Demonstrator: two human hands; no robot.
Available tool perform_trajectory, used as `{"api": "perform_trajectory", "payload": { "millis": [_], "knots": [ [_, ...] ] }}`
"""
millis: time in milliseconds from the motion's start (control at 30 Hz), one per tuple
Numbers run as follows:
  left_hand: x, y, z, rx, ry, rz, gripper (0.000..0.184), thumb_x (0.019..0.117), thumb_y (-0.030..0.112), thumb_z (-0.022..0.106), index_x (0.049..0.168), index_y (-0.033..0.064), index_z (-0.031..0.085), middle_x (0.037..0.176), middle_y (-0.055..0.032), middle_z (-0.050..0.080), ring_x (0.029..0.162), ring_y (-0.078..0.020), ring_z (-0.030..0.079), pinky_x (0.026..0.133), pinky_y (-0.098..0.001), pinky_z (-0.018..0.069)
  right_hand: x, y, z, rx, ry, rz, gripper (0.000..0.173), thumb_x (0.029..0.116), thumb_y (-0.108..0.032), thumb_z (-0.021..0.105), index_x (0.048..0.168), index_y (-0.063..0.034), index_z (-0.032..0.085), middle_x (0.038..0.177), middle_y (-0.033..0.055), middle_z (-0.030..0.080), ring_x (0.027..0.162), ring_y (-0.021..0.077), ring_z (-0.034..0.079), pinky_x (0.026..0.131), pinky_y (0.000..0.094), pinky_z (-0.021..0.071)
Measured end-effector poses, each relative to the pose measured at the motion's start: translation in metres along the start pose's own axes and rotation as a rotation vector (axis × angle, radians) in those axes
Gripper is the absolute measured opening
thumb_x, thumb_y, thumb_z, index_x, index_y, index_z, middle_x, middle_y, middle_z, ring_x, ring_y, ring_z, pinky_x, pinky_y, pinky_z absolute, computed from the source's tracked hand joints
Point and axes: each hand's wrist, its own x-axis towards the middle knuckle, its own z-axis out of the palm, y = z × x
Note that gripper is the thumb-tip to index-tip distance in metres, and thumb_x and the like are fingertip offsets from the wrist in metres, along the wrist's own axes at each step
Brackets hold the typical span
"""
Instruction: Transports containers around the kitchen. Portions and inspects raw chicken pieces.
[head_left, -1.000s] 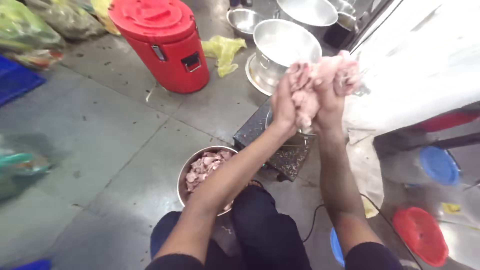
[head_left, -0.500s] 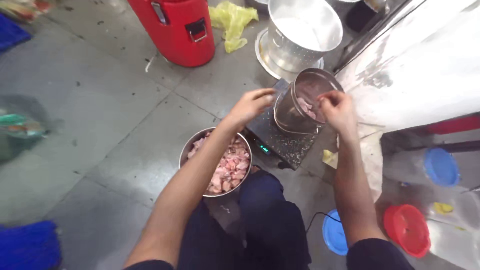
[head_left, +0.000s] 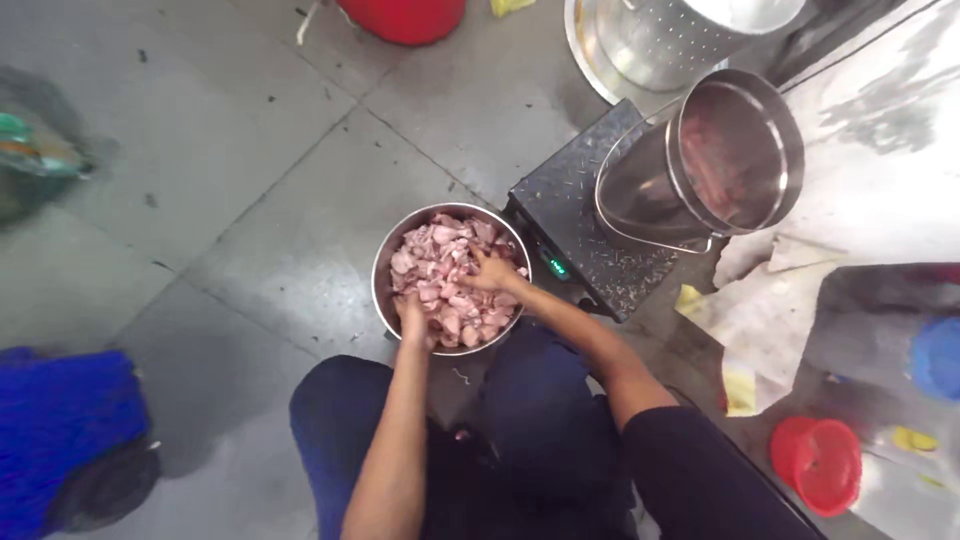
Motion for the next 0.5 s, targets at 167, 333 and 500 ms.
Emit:
{"api": "perform_trajectory", "payload": {
  "millis": [167,333,500],
  "knots": [
    [0.023,0.002,0.003,-0.058,-0.044,-0.071,0.056,0.1081,0.056,0.030,0.138,0.0155,0.053,0.112,-0.0105,0.068,0.093,-0.0222,0.068,0.075,-0.0475,0.0582,0.032,0.012,0.007,0.210,0.019,-0.116,0.090,0.0899,-0.061,0.070,0.161,-0.0190,0.035,0.145,0.0268,0.054,0.125,0.0423,0.060,0.101,0.0634,0.0495],
    [0.045,-0.026,0.015,-0.089,-0.044,0.005,0.050,0.1074,0.045,0.045,0.146,0.0147,0.048,0.122,-0.0103,0.065,0.102,-0.0206,0.066,0.082,-0.0433,0.0574,0.035,0.015,0.019,0.347,0.008,-0.204,0.082,0.0900,-0.053,0.075,0.154,-0.0109,0.046,0.147,0.0206,0.056,0.136,0.0335,0.055,0.114,0.0552,0.0435],
    [0.022,-0.016,0.032,-0.220,-0.027,0.012,0.044,0.1077,0.047,0.042,0.123,0.0103,0.060,0.093,-0.0067,0.068,0.078,-0.0160,0.066,0.067,-0.0374,0.0577,0.029,0.010,0.029,0.578,-0.032,-0.256,0.067,0.0926,-0.035,0.076,0.148,-0.0057,0.052,0.141,0.0195,0.060,0.127,0.0278,0.061,0.110,0.0479,0.0485]
  ]
}}
